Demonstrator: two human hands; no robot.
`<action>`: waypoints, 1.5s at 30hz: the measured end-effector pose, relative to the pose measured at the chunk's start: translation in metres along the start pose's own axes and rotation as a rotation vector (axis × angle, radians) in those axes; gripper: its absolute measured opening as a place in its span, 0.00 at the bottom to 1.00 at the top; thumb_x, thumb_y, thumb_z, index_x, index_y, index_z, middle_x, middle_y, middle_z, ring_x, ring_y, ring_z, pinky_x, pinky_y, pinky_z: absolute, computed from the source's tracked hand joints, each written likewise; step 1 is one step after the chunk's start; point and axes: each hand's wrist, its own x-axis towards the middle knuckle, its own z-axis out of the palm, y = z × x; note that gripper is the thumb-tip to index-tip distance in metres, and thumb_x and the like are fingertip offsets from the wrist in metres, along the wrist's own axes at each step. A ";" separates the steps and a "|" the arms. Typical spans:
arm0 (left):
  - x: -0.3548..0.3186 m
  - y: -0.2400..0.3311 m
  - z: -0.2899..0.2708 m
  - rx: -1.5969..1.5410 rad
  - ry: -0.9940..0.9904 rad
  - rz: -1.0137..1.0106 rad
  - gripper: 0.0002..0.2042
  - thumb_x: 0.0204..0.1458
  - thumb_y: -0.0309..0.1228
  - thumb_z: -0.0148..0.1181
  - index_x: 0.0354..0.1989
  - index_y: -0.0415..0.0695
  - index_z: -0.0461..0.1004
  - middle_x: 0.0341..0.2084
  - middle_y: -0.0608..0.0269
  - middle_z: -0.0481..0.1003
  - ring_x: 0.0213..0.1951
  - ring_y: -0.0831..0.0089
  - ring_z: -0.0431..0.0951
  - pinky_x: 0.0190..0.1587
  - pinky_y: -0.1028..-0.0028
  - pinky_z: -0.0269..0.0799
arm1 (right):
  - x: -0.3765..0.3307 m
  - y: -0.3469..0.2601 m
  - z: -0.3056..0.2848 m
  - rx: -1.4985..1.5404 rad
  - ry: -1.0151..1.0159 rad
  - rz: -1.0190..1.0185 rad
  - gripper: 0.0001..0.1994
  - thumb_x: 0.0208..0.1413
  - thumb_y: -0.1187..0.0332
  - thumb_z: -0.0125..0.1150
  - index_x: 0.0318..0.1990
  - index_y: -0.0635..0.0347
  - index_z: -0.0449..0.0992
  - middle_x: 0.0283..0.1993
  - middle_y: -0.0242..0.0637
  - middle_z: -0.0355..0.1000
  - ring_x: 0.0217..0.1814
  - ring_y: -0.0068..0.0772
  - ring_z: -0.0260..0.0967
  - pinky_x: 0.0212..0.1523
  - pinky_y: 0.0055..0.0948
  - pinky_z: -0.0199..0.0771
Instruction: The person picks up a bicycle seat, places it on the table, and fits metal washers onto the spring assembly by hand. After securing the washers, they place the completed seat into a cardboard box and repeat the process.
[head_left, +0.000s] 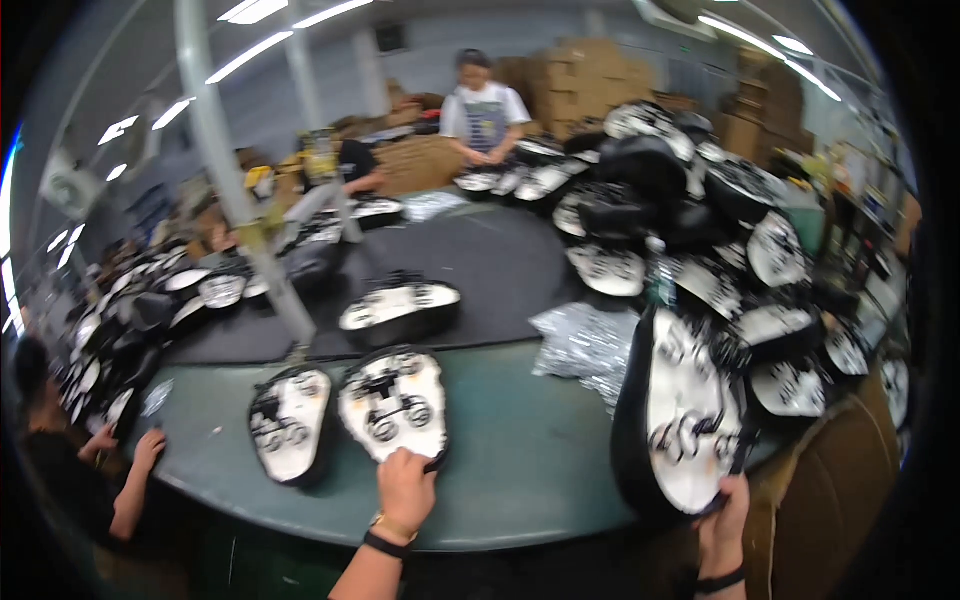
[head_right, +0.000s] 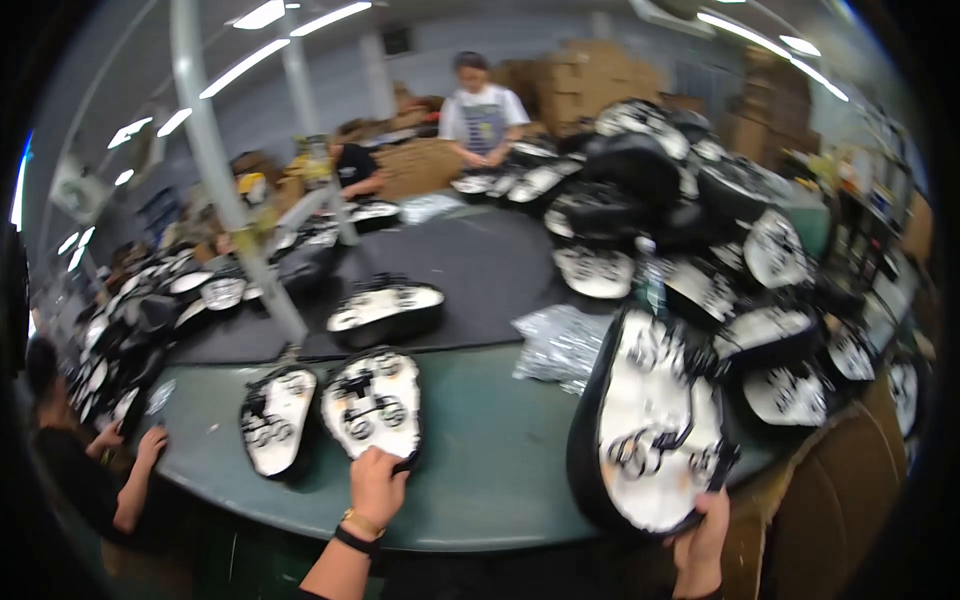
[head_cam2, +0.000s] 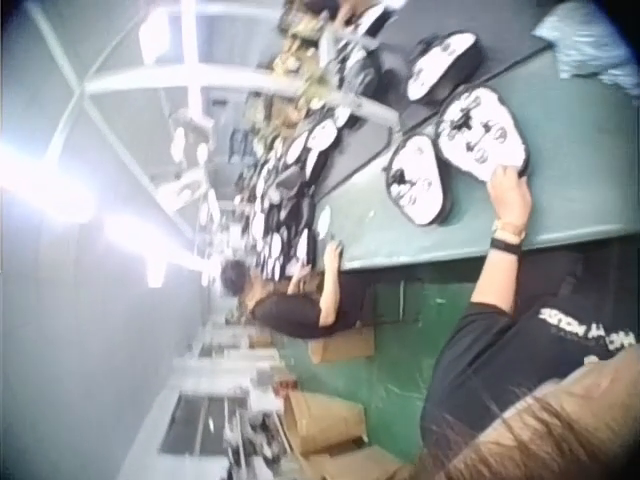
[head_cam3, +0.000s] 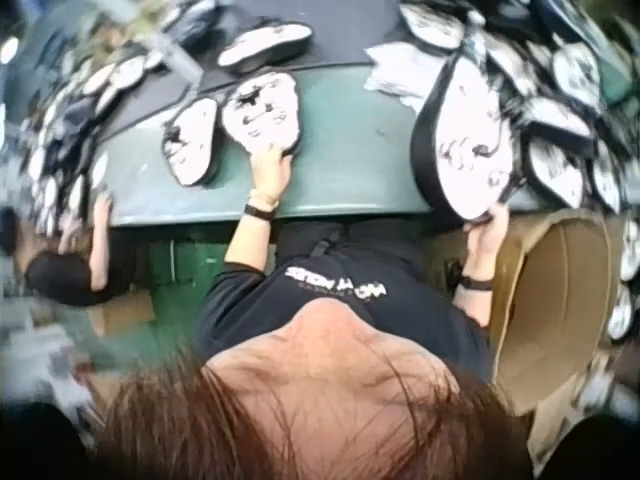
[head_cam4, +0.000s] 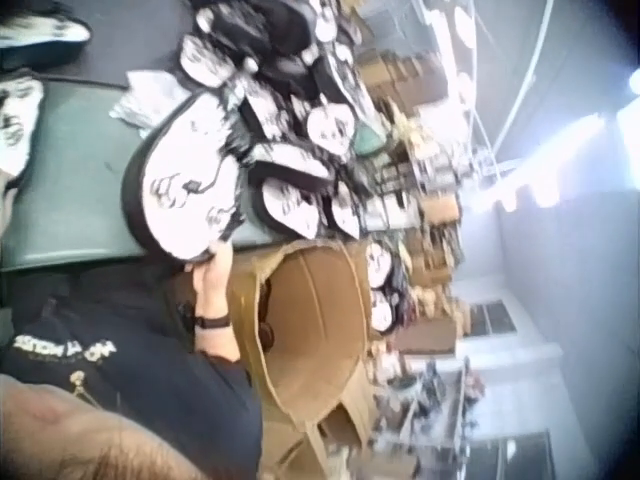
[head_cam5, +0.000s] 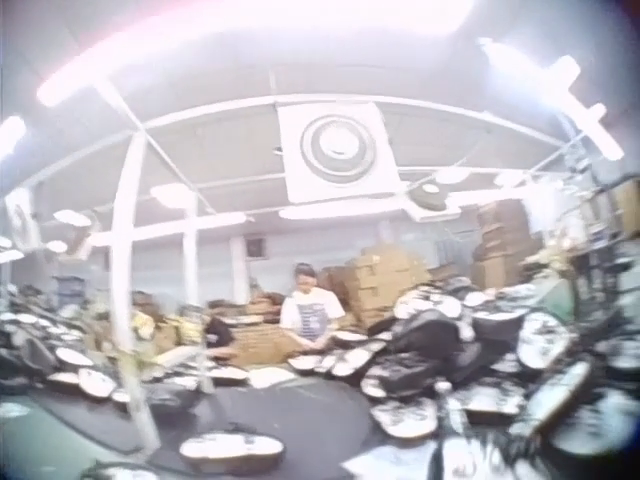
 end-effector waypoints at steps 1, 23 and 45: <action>-0.001 0.009 -0.005 -0.040 -0.030 0.034 0.12 0.43 0.23 0.72 0.37 0.45 0.78 0.36 0.56 0.72 0.42 0.51 0.74 0.45 0.55 0.67 | 0.004 -0.012 -0.006 0.063 0.144 -0.098 0.27 0.56 0.58 0.53 0.61 0.62 0.72 0.46 0.38 0.79 0.33 0.32 0.79 0.18 0.29 0.76; -0.031 0.127 -0.025 -0.348 -0.452 0.517 0.11 0.59 0.28 0.65 0.48 0.40 0.79 0.40 0.47 0.75 0.44 0.45 0.74 0.48 0.53 0.70 | -0.086 -0.093 -0.279 -0.333 1.059 0.060 0.29 0.61 0.62 0.58 0.66 0.60 0.57 0.48 0.52 0.72 0.28 0.47 0.77 0.27 0.40 0.87; -0.039 0.129 -0.022 -0.370 -0.367 0.399 0.12 0.54 0.28 0.70 0.47 0.45 0.81 0.36 0.55 0.74 0.40 0.51 0.74 0.44 0.57 0.69 | 0.126 0.083 0.032 -1.380 -0.359 -0.446 0.17 0.59 0.65 0.65 0.54 0.58 0.81 0.50 0.48 0.78 0.52 0.56 0.78 0.54 0.50 0.80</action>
